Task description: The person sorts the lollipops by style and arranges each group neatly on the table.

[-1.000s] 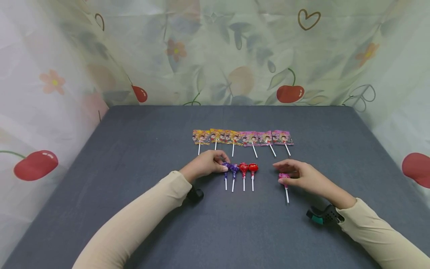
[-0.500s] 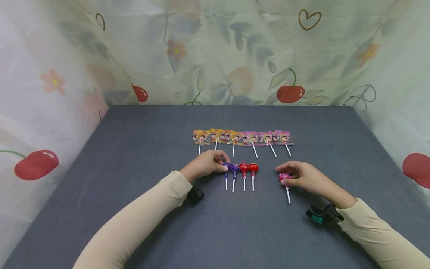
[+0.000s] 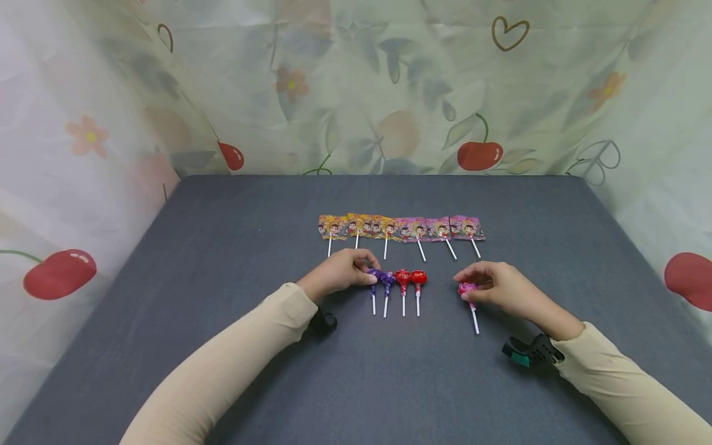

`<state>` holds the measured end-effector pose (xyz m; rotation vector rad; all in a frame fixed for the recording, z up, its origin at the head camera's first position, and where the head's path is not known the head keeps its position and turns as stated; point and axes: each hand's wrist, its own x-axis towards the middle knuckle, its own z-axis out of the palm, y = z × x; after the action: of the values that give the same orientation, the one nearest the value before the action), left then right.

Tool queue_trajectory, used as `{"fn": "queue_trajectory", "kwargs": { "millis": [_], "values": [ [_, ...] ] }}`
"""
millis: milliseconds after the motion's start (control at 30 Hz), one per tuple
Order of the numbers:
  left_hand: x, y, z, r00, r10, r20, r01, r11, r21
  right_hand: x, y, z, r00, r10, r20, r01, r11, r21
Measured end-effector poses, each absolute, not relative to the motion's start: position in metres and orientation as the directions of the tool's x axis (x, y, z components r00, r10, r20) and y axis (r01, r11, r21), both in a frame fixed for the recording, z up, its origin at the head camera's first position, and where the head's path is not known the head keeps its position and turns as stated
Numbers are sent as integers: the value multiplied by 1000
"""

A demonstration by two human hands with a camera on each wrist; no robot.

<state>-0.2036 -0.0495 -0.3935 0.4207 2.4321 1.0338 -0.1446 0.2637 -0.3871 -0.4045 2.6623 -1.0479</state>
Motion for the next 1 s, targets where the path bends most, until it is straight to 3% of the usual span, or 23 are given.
{"fn": "queue_trajectory", "kwargs": {
  "millis": [400, 1000],
  "values": [
    [-204, -49, -394, -847, 441, -296, 99, 678, 728, -155, 246, -372, -953, -290, -92, -133, 669, -731],
    [-205, -50, -395, -847, 440, -299, 89, 671, 736, -172, 223, -391, -950, -291, -115, -126, 692, -711]
  ]
}}
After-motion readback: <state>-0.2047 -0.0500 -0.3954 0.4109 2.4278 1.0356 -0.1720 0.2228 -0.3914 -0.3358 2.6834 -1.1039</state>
